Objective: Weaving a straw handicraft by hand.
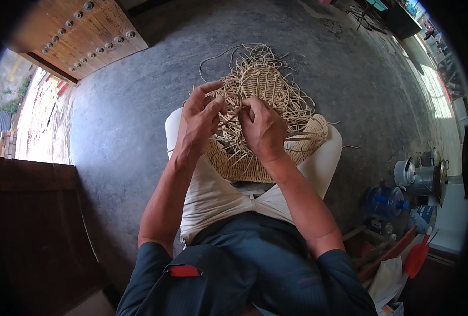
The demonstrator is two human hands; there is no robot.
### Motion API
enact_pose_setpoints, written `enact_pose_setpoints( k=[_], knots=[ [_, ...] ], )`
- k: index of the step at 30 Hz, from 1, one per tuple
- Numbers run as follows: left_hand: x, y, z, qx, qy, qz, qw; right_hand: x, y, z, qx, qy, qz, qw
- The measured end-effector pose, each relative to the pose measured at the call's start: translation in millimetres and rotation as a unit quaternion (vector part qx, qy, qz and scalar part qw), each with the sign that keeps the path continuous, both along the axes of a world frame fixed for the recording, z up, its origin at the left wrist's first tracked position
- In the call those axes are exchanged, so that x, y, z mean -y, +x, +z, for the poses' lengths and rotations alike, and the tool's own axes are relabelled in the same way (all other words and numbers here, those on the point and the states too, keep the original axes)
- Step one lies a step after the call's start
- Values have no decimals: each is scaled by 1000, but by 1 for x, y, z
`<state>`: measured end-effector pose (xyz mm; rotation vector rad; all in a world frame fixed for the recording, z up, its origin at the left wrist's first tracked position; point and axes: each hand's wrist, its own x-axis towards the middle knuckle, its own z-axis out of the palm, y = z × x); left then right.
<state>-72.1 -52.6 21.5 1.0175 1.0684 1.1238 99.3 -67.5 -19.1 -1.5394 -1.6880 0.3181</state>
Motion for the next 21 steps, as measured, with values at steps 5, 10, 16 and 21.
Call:
enact_pose_setpoints(
  k=[5,10,16,21],
  knots=[
    [49,-58,2,33,-38,53,997,2,-6,-11,10,107,0,994],
    [75,-173,19,4,-1,195,981,-4,-11,-9,33,159,62,985],
    [88,-283,50,-12,55,381,923,-5,-5,-8,36,158,87,983],
    [58,-304,57,-141,139,439,876,-5,5,-4,-44,141,56,988]
  ],
)
